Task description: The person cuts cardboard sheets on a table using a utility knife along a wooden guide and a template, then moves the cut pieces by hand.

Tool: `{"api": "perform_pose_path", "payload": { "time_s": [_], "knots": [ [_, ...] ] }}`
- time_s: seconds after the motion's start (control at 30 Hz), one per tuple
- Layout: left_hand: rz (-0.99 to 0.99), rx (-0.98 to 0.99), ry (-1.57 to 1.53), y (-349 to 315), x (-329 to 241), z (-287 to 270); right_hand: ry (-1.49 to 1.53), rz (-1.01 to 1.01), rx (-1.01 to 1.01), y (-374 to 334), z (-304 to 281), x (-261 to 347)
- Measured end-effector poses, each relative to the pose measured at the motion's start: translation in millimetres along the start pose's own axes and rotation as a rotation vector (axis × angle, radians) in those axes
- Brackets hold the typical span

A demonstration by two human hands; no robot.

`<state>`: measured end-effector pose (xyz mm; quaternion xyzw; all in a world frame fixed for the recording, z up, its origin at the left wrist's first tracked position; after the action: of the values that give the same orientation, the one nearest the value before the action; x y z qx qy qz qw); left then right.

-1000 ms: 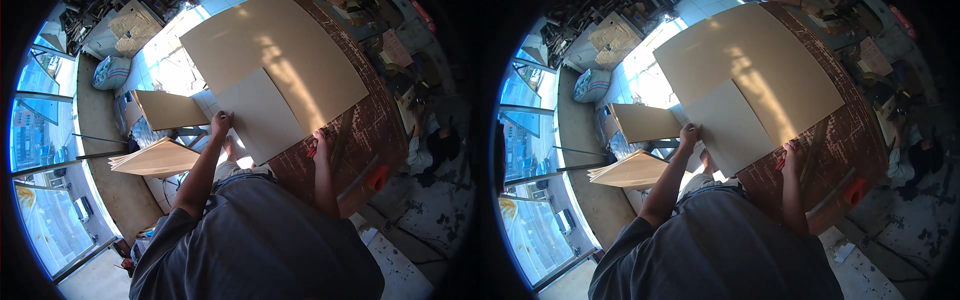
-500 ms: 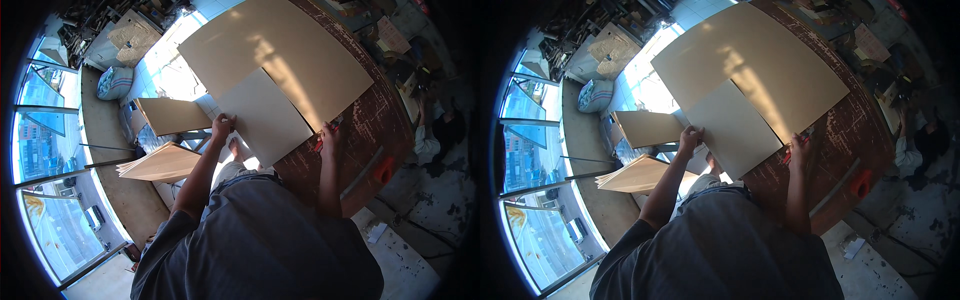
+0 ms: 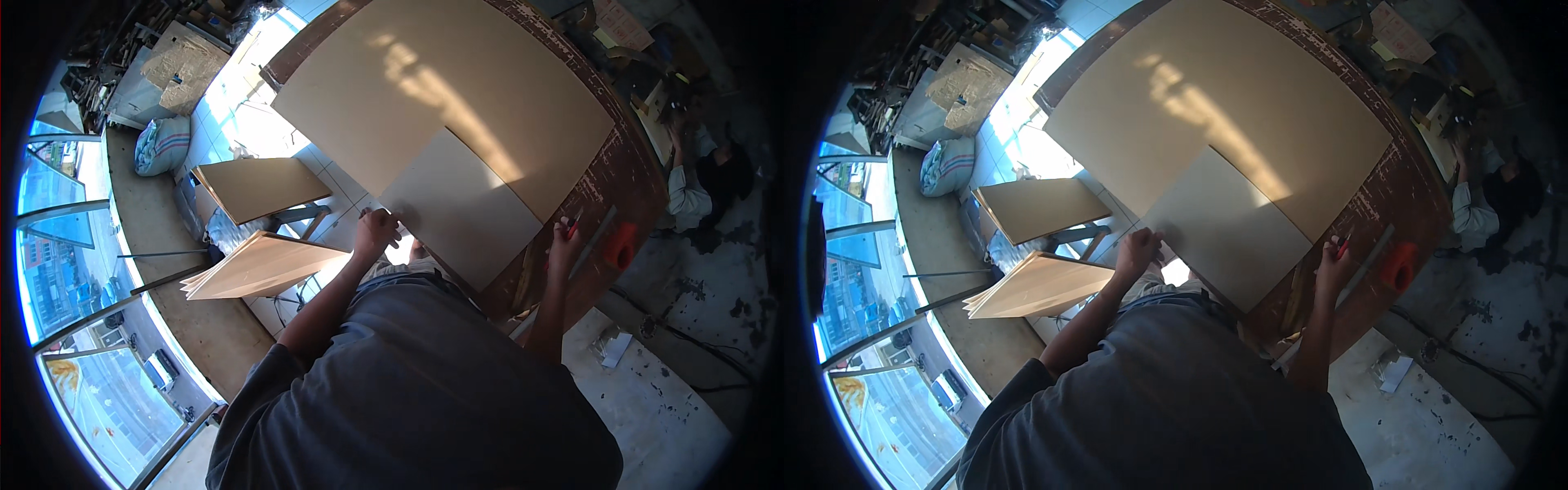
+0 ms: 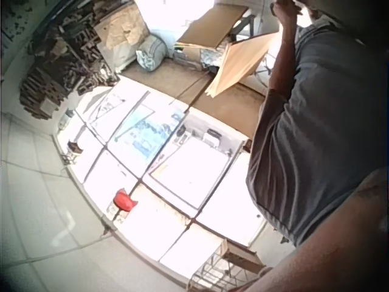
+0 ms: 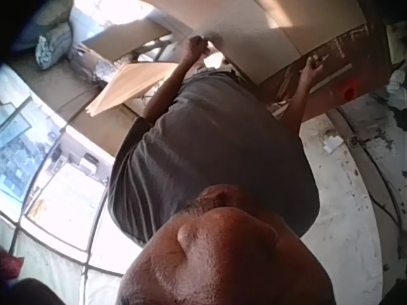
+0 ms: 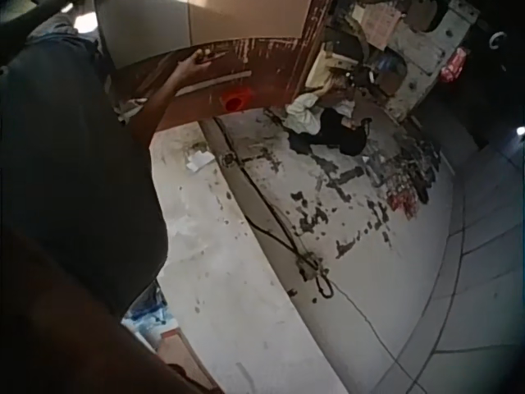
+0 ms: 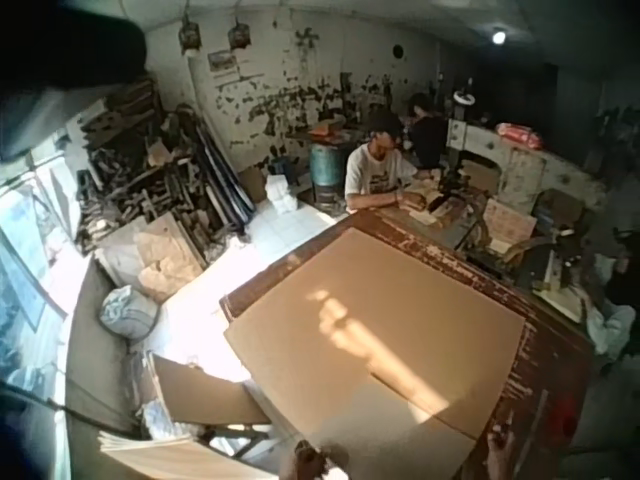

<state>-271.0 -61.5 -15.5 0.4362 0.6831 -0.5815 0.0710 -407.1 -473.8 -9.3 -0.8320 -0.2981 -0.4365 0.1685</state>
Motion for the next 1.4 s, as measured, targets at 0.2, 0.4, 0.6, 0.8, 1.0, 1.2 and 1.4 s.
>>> {"api": "perform_pose_path", "payload": {
  "time_s": [0.2,0.4,0.6,0.8,1.0,1.2,1.4],
  "knots": [
    [0.317,-0.352,0.109,17.5,-3.0,-17.7,-0.078,-0.165,0.085,-67.0,13.1,-25.7],
    [0.407,-0.341,0.271,18.5,0.0,-16.6,-0.203,-0.301,0.045,-82.2,28.4,-19.5],
    [0.362,-0.18,0.1,25.3,12.2,-29.2,0.044,-0.124,0.093,-88.2,30.8,-16.6],
    [0.232,-0.104,0.056,21.0,26.1,-39.4,-0.126,-0.118,0.101,-90.2,33.5,-22.8],
    [0.068,0.016,-0.212,30.3,38.9,-46.7,-0.12,-0.042,0.154,-90.1,38.8,-12.7],
    [0.015,-0.034,-0.432,53.6,37.9,-68.1,-0.11,-0.137,0.203,-88.9,67.5,20.5],
    [0.022,-0.186,-0.481,82.9,22.9,-101.4,0.002,0.053,0.281,-81.3,126.1,65.8]
  ]
}}
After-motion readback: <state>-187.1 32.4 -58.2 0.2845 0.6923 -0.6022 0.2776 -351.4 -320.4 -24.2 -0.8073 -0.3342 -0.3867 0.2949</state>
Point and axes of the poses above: each hand's wrist, its own y-axis towards the middle knuckle, its own z-axis out of the palm, x = y × z, the point moved 4 cm from there along y, towards the middle knuckle, and after that the axes turned 14 degrees about -z, right-handed, at the moved point
